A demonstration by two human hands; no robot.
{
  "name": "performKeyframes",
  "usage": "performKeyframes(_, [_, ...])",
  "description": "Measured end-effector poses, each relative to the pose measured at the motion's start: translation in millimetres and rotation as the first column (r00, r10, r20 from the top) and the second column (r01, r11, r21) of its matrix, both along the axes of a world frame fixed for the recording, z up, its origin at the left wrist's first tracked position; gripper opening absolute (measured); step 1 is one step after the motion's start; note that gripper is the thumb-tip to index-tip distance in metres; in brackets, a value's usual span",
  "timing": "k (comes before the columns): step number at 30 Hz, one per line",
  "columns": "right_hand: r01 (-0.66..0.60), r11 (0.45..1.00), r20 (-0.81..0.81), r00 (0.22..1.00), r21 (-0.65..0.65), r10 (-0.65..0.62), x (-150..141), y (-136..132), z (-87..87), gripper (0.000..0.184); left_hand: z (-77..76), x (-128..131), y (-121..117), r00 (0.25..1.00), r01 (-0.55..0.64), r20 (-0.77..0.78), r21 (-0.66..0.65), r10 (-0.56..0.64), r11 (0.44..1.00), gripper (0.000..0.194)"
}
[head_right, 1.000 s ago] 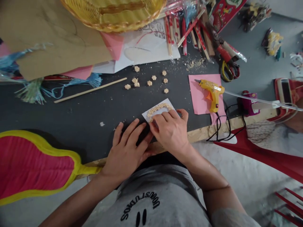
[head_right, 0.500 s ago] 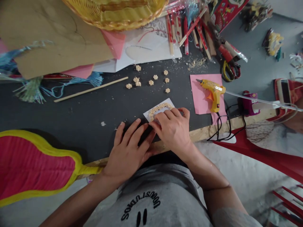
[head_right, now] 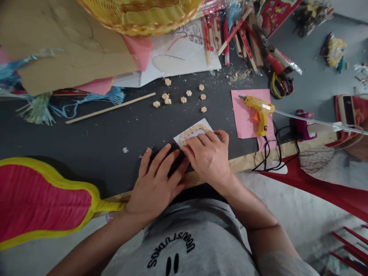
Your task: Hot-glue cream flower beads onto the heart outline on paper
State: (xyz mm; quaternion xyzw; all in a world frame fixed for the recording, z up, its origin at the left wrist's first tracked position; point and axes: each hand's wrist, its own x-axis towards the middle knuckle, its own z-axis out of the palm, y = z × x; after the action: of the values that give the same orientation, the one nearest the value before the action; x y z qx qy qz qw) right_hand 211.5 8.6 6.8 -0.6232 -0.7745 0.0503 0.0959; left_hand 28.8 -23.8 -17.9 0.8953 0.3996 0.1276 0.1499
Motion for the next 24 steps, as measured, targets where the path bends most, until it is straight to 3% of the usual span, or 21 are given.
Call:
performKeyframes(11, [-0.03, 0.999, -0.002, 1.0, 0.044, 0.03, 13.2, -4.7, 4.2, 0.023, 1.3, -0.1, 0.7, 1.0, 0.003, -0.008, 0.018, -0.003, 1.0, 0.057])
performKeyframes(16, [-0.081, 0.986, -0.156, 0.982, 0.143, 0.103, 29.3, -21.1, 8.0, 0.011, 4.1, -1.8, 1.4, 0.999, 0.019, -0.042, 0.027, -0.018, 0.999, 0.052])
performKeyframes(20, [-0.25, 0.958, -0.244, 0.929, 0.139, 0.278, 39.7, -43.3, -5.9, 0.019, 9.6, -3.4, 2.7, 0.995, 0.047, -0.089, 0.024, -0.045, 0.999, 0.051])
performKeyframes(24, [-0.312, 0.945, -0.263, 0.908, 0.095, 0.327, 44.2, -54.8, -21.0, 0.029, 14.2, -2.7, 7.4, 0.996, 0.03, -0.083, 0.069, -0.024, 0.997, 0.043])
